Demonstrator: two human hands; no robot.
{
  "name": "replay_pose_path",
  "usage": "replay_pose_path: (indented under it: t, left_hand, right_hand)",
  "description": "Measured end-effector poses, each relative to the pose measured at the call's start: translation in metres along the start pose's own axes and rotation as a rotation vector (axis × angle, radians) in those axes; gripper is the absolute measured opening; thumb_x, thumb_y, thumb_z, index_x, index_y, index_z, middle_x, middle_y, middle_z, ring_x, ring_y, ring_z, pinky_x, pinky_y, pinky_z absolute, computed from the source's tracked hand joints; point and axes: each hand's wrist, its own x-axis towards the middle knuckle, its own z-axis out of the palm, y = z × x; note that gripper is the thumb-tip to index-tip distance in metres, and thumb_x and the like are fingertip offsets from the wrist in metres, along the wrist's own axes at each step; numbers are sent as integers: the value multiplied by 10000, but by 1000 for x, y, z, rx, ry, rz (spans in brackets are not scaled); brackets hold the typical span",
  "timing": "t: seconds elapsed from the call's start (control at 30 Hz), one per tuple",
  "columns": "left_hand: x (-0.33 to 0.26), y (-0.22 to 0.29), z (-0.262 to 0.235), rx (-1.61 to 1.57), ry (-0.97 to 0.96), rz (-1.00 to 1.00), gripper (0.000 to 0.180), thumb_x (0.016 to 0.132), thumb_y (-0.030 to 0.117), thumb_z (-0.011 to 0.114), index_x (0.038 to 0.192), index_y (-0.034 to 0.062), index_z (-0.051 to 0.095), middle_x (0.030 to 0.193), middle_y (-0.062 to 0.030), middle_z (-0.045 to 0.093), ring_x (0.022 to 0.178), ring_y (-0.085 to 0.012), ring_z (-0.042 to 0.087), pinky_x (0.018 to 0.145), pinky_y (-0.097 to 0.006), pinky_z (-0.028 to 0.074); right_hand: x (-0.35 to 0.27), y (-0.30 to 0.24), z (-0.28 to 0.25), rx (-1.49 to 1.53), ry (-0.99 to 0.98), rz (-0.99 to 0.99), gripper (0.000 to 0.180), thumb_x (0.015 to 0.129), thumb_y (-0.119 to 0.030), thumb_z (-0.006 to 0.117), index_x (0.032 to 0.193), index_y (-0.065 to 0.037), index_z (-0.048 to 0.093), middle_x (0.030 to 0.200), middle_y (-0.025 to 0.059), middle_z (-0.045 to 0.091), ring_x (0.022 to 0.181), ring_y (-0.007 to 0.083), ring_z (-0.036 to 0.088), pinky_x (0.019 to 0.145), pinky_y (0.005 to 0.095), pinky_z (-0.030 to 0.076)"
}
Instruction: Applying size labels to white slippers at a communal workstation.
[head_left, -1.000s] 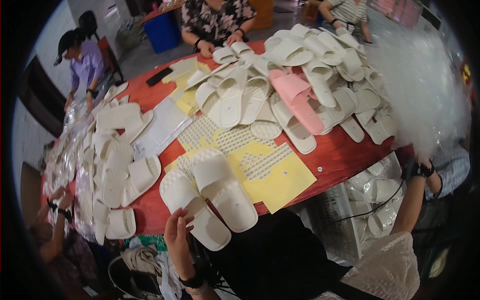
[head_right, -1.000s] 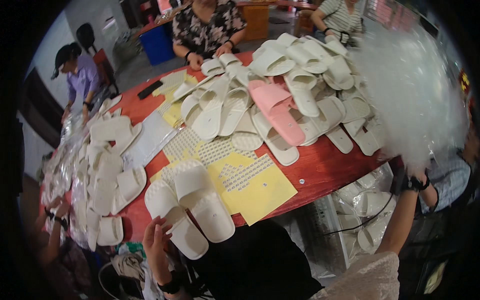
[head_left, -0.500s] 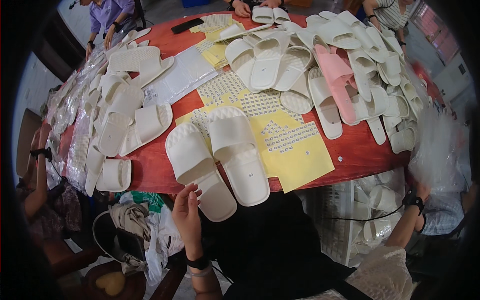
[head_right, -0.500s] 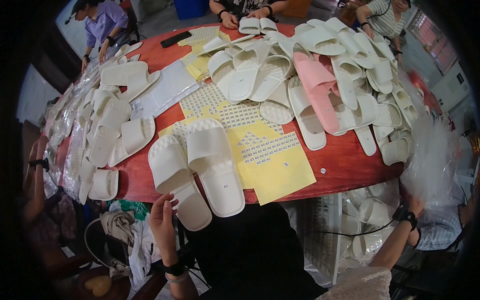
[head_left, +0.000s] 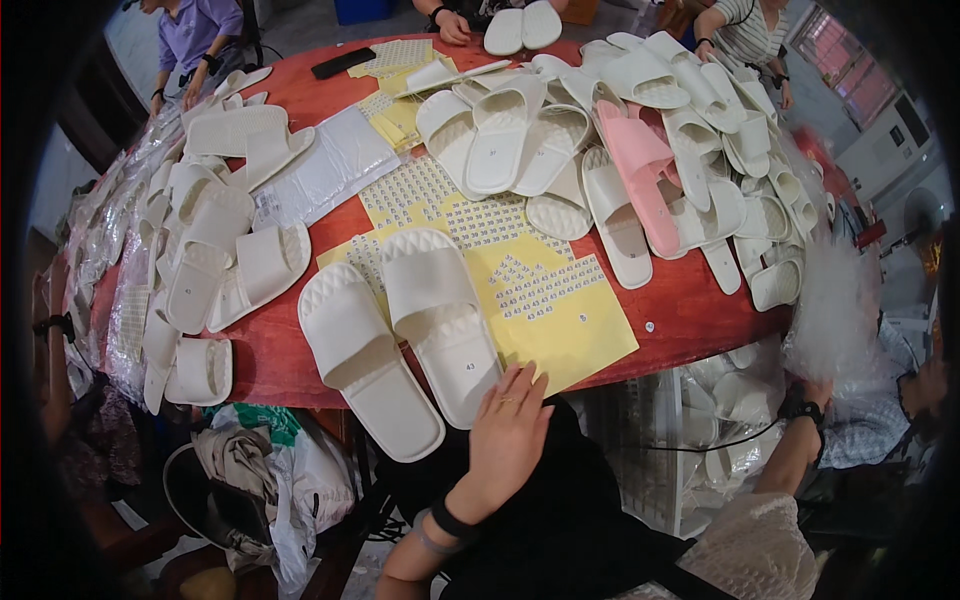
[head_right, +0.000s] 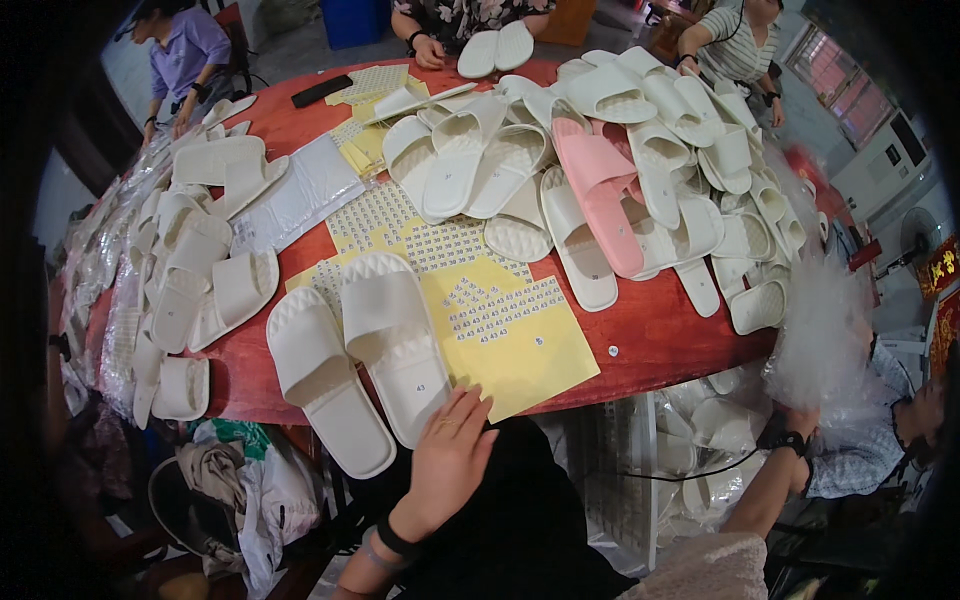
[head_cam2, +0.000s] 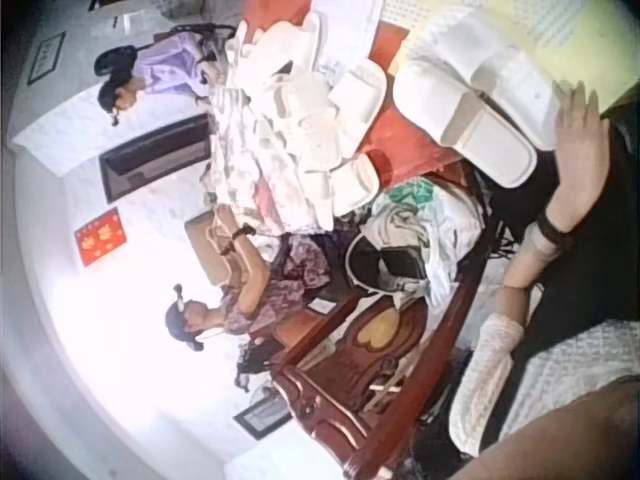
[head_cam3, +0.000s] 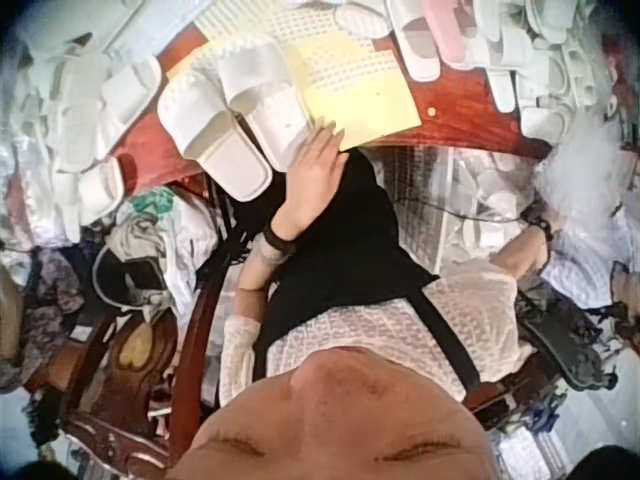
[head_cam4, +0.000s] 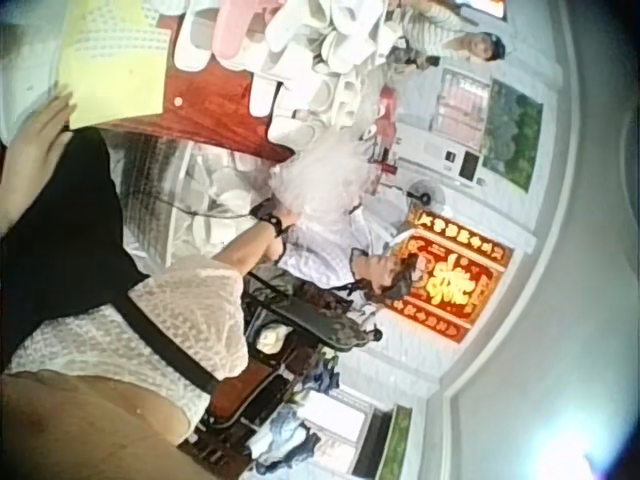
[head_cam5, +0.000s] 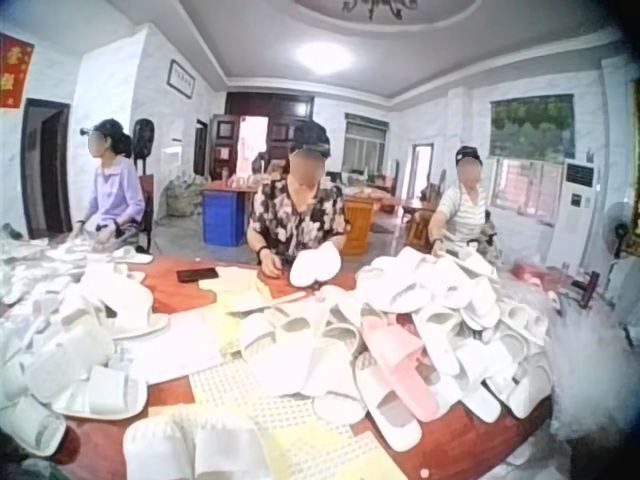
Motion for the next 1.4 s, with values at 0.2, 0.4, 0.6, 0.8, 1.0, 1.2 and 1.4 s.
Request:
replay_pose_path:
  t: [0.2,0.4,0.6,0.8,1.0,1.2,1.4]
  left_hand:
    - [28,-5,53,326,-54,7,667,800,223,690,1348,-52,425,1443,-200,387,1359,-322,352,1084,-488,302]
    - [27,-20,61,407,-111,-19,669,811,310,669,1331,-51,452,1443,-207,388,1360,-319,351,1087,-486,298]
    - [33,-18,67,537,-127,38,665,818,370,648,1313,-41,481,1426,-203,412,1347,-310,374,1075,-477,319]
    - [36,-26,60,535,-109,57,671,807,400,646,1289,-43,500,1400,-199,440,1310,-309,411,1048,-466,345]
    - [28,-33,66,528,-81,115,718,767,409,676,1285,-52,494,1367,-194,462,1277,-322,429,1032,-470,347]
    - [19,-39,71,470,-51,114,644,802,382,650,1270,-42,519,1350,-198,470,1281,-352,420,1027,-491,348]
    - [21,-42,76,423,8,69,698,781,392,656,1332,9,464,1377,-215,438,1276,-366,434,1031,-493,350]
  right_hand:
    - [-36,-67,-16,158,428,134,320,861,-88,566,1173,-16,546,1129,125,589,982,219,580,889,358,468]
    - [-10,-141,-80,958,489,397,280,890,-93,561,1160,-19,555,1118,98,590,976,176,579,879,327,472]
    - [-59,-473,-139,1247,35,164,223,951,-194,556,1114,-42,569,1020,51,588,933,140,571,808,304,470]
    - [-119,-680,-139,1084,-475,-515,131,847,-58,612,965,-2,623,933,149,617,846,308,620,755,345,502]
    - [-133,-708,-93,904,-503,-515,140,858,-120,592,924,-5,638,904,167,609,859,347,596,759,389,495]
    - [-145,-714,-92,810,-429,-506,121,840,-142,613,902,-44,649,889,119,620,822,309,617,714,378,519]
    - [-142,-717,-102,782,-424,-498,118,845,-166,603,911,-68,608,887,96,590,852,291,607,685,392,512]
